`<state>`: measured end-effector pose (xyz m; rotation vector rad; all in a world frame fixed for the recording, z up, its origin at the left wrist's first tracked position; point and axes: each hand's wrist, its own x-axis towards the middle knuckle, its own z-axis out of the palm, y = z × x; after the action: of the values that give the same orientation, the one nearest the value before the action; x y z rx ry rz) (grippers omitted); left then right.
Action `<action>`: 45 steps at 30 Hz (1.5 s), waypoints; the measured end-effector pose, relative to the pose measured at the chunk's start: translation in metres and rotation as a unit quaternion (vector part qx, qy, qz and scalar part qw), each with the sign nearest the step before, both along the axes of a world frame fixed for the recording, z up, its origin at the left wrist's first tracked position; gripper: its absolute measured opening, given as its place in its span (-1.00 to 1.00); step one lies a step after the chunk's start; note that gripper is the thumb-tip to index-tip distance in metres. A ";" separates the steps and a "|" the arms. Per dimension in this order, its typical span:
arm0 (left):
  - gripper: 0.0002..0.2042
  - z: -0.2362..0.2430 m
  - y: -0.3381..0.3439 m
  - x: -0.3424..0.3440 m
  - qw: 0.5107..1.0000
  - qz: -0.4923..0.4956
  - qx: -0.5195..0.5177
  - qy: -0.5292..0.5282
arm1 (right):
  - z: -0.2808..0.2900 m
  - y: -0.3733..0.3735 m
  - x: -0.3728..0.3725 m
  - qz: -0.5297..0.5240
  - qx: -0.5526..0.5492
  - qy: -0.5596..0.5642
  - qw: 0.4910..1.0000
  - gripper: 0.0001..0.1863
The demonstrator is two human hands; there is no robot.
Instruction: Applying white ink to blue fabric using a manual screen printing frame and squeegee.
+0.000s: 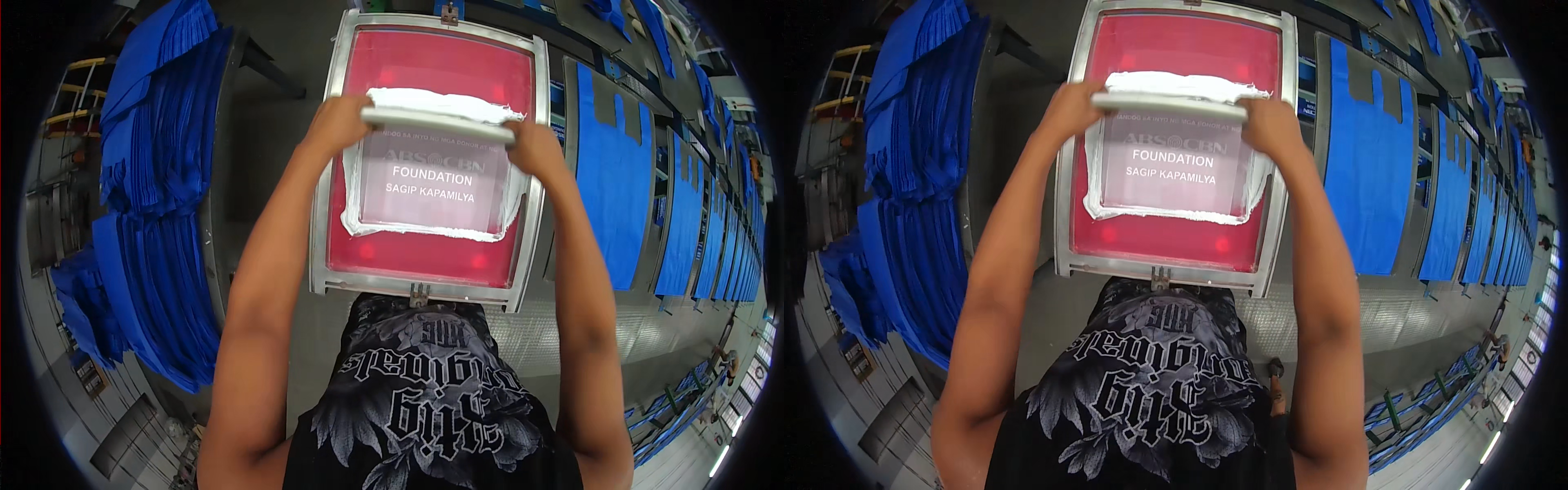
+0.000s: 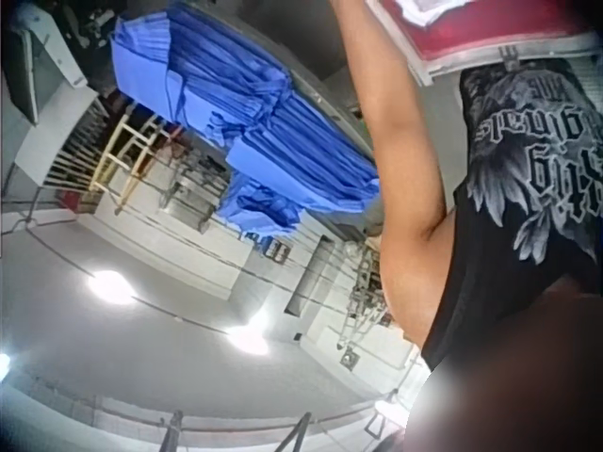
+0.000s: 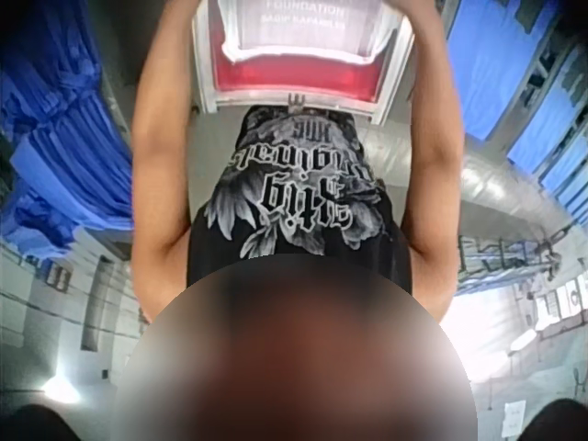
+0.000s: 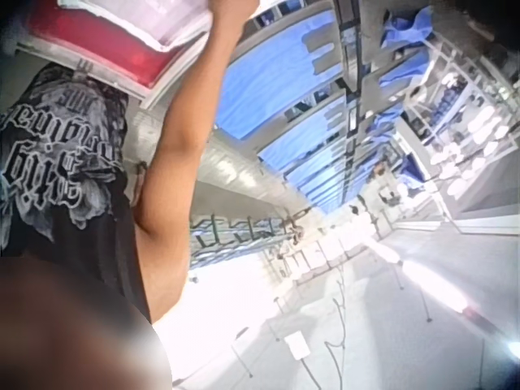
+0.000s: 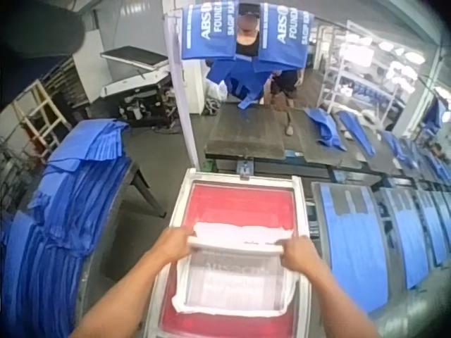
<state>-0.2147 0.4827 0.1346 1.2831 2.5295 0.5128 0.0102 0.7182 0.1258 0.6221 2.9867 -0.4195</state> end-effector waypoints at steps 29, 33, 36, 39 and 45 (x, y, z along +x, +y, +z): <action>-0.72 -0.010 -0.119 0.162 0.926 0.096 0.030 -0.365 | 0.022 0.075 -0.060 0.047 -0.092 -0.062 0.993 -0.47; -0.56 -0.091 -0.179 0.282 0.856 0.067 -0.081 -0.506 | 0.005 0.075 -0.066 0.074 -0.062 -0.049 0.994 -0.43; -0.60 -0.110 -0.177 0.303 0.803 0.131 0.040 -0.581 | 0.018 0.061 -0.078 0.084 -0.066 -0.138 0.985 -0.43; -0.60 -0.100 -0.173 0.291 0.743 0.133 0.031 -0.655 | 0.019 0.033 -0.090 0.108 -0.016 -0.064 0.992 -0.39; -0.60 -0.062 -0.166 0.287 0.767 0.048 0.053 -0.638 | 0.030 0.011 -0.084 0.084 -0.006 -0.046 0.995 -0.42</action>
<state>0.0722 0.3163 0.0721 0.4382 1.3706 1.0784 -0.0736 0.7292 0.1555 0.3752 2.9154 -0.3853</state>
